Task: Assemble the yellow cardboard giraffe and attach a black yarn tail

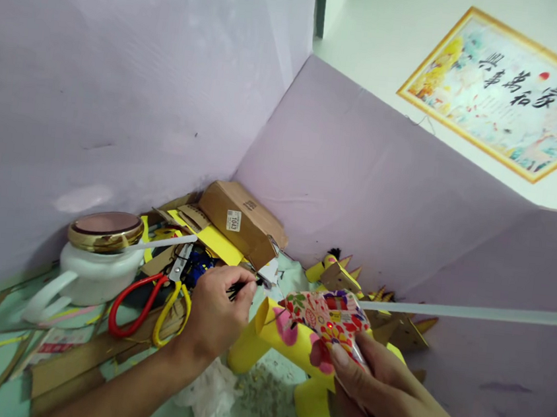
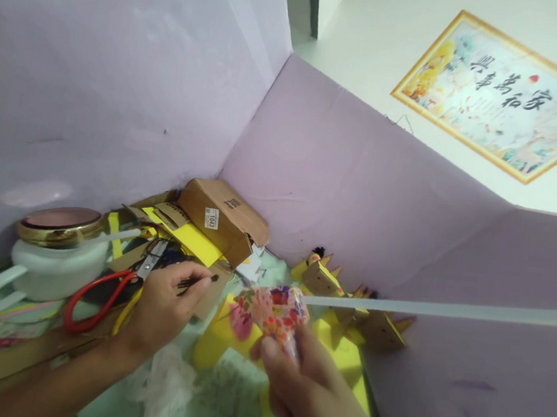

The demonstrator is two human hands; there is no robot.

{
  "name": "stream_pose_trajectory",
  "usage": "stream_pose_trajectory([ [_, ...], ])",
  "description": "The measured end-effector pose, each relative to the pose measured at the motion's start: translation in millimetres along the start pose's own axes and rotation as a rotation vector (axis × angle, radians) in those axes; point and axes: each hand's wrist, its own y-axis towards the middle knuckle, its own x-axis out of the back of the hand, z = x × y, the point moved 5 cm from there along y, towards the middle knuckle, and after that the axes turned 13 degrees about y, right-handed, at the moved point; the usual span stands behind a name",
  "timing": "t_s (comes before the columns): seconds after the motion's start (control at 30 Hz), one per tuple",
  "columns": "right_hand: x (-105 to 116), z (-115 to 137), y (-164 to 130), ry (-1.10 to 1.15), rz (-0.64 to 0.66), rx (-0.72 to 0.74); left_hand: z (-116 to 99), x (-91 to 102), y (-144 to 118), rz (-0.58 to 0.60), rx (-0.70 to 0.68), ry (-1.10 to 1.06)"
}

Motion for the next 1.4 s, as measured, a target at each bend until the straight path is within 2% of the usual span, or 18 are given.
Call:
stream_pose_trajectory([
  [0.87,-4.8,0.4,1.3,-0.032,-0.022,-0.040,-0.8,-2.3,-0.2,0.003,-0.013,0.011],
  [1.0,-2.3,1.3,0.8,-0.039,-0.025,-0.011,-1.3,-2.6,-0.5,0.012,-0.019,0.006],
  [1.23,-2.1,0.4,-0.7,0.014,0.044,0.013,-0.8,-3.4,-0.7,0.016,-0.009,0.004],
  [1.4,0.9,5.0,-2.1,-0.004,-0.012,0.077,1.3,-4.3,-0.4,0.024,-0.003,0.014],
])
